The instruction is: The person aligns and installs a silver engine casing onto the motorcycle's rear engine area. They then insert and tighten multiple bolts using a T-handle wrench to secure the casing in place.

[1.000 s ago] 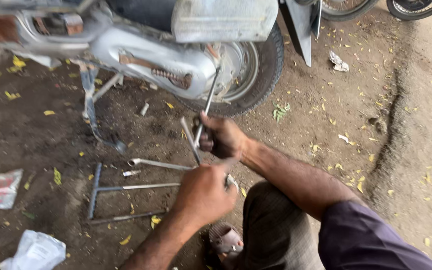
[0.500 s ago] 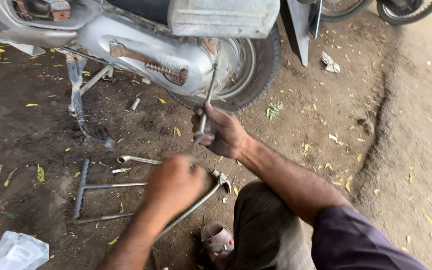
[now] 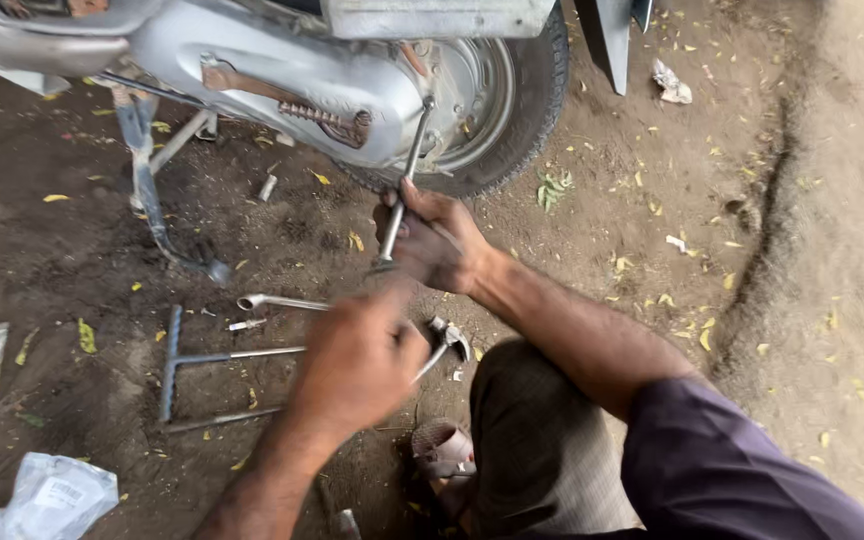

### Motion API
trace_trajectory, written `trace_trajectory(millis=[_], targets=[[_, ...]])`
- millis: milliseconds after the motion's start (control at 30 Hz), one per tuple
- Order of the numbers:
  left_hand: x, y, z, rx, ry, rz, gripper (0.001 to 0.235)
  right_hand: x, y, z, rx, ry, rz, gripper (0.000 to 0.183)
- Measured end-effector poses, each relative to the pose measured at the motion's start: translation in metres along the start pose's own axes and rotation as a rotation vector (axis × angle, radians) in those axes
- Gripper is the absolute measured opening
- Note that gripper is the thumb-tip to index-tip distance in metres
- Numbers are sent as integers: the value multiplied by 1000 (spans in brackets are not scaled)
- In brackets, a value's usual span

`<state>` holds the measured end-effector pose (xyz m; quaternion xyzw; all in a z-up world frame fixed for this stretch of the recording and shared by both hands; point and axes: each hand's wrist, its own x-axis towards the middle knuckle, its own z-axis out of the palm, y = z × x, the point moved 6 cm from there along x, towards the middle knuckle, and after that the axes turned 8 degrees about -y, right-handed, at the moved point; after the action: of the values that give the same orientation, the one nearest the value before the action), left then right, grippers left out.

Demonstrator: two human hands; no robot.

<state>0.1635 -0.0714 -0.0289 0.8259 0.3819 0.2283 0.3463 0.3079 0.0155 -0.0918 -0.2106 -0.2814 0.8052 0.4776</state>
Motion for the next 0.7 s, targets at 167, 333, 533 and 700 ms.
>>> trace_trajectory(millis=[167, 333, 533, 700], targets=[[2, -43, -11, 170, 151, -261, 20, 0, -10, 14, -14, -179, -93, 30], [2, -28, 33, 35, -141, -5, 23, 8, -6, 9, 12, -54, -89, 31], [0, -35, -9, 69, 278, 2, 16, 6, -4, 6, 30, -66, -67, 32], [6, -38, -17, 166, 159, -226, 26, 12, -4, -1, -22, 6, -104, 36]])
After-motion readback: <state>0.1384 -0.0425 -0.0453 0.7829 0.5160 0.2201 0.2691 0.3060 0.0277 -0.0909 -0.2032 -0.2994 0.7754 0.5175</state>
